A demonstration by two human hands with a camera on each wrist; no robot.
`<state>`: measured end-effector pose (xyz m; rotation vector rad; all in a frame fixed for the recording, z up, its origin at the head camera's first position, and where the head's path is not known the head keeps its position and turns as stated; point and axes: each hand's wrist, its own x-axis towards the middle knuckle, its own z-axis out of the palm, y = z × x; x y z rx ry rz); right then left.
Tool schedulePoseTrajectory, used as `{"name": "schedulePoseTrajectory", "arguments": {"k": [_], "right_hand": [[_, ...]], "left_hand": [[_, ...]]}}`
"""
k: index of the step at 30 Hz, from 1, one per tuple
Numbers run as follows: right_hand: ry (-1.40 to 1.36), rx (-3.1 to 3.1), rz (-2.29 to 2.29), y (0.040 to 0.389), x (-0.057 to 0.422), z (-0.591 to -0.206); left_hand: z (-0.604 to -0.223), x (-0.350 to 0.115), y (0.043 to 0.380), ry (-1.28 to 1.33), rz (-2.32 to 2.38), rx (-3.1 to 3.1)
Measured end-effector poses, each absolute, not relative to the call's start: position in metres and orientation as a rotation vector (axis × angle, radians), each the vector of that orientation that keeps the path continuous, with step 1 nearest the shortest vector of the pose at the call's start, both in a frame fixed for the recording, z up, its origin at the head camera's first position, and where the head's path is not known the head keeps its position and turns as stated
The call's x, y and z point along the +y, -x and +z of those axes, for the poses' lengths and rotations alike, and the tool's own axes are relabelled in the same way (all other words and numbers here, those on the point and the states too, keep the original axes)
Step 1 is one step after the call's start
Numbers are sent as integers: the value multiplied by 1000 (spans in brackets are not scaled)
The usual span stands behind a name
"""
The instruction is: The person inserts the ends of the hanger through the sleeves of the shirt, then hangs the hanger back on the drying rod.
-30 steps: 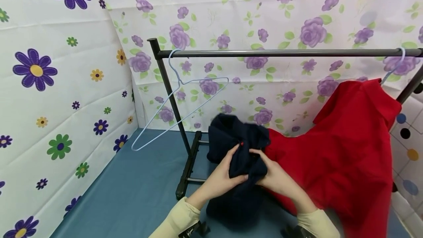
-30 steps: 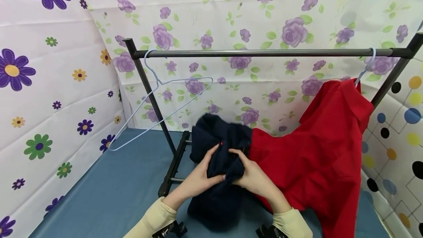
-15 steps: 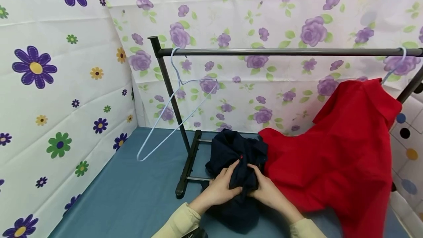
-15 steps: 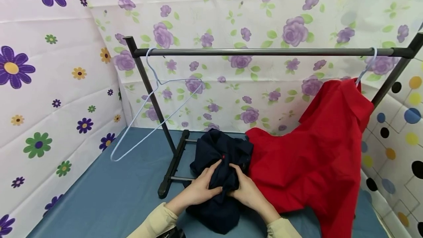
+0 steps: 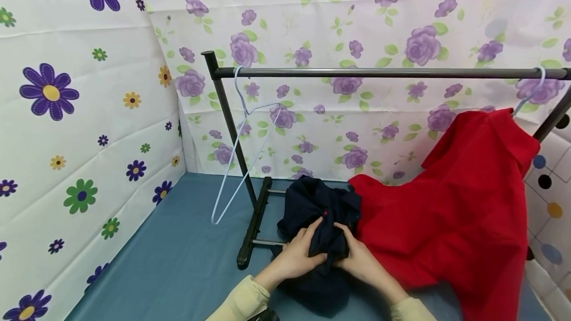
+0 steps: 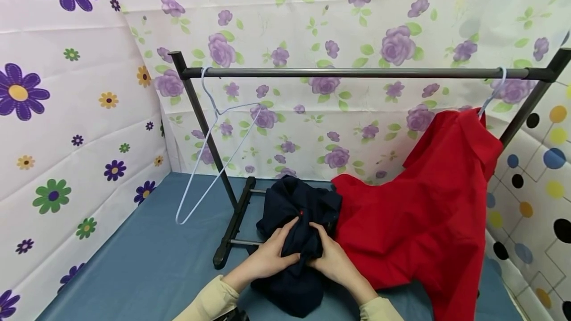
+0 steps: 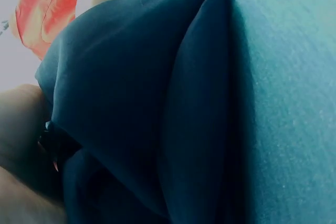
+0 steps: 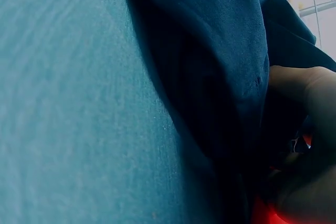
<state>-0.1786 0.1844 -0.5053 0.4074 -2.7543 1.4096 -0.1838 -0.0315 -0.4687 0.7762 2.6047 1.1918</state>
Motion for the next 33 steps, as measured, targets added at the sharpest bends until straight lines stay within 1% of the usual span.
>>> {"name": "schedulePoseTrajectory", "arguments": {"k": [7, 14, 19, 26, 29, 33], "right_hand": [[-435, -2739, 1446, 173, 188, -498], [-418, -2703, 1566, 156, 198, -484], [-275, -2748, 1629, 146, 206, -482], [-114, -2820, 1684, 130, 208, -479], [-6, -2841, 1621, 126, 205, -480], [161, -2919, 1491, 125, 198, -482]], "left_hand": [[-458, -41, 193, -781, 1245, 2505], [-437, -55, 202, -733, 1261, 2650], [-420, -61, 211, -695, 1259, 2814], [-398, -51, 232, -758, 1264, 2868], [-400, -41, 248, -752, 1307, 2851], [-417, -31, 273, -721, 1311, 2827]]}}
